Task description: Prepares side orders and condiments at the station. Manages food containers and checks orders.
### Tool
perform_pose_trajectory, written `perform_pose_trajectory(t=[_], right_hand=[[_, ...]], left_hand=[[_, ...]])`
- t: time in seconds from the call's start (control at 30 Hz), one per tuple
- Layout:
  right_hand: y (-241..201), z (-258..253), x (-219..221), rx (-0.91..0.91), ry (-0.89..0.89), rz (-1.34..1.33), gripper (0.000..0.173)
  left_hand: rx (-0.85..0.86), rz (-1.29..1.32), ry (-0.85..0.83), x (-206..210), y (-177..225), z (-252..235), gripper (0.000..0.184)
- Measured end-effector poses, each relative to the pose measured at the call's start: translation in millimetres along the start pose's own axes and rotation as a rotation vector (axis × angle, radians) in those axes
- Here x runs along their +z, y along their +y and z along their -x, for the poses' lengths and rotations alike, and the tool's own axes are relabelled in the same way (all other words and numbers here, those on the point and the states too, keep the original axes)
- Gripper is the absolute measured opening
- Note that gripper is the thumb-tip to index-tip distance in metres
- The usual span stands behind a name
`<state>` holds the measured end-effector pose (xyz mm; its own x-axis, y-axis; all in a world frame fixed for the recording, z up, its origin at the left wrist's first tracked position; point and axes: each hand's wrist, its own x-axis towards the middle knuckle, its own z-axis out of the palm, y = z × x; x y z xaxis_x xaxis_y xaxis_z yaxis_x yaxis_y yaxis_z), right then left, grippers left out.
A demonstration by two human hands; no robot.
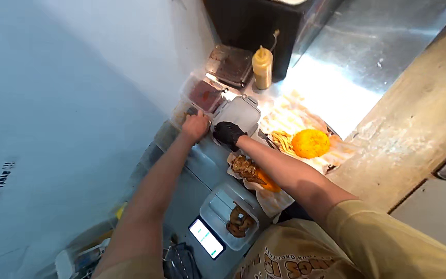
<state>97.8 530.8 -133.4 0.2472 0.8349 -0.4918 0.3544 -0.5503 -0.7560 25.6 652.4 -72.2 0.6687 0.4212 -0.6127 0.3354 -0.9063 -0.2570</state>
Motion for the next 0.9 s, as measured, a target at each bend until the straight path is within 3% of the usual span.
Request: perform_pose_trajectory(t=[0.13, 0.27, 0.4, 0.6, 0.9], right_hand=[[4, 6, -1, -0.016, 0.000, -0.046, 0.033], [0, 23, -16, -0.036, -0.004, -0.060, 0.033], [13, 11, -10, -0.029, 0.020, -0.053, 0.035], [12, 1, -5, -0.034, 0.007, -0.071, 0.032], [-10, -17, -6, 0.013, 0.053, -0.200, 0.043]], left_hand=[[0.076, -0.036, 0.010, -4, -6, 0, 0.039], [-0.064, 0.037, -0.013, -6, 0, 11, 0.056], [-0.170, 0.055, -0.026, 1, 10, 14, 0.038], [-0.184, 0.057, -0.084, -2, 10, 13, 0.037], [-0.034, 0.150, -0.072, -15, -17, 18, 0.028]])
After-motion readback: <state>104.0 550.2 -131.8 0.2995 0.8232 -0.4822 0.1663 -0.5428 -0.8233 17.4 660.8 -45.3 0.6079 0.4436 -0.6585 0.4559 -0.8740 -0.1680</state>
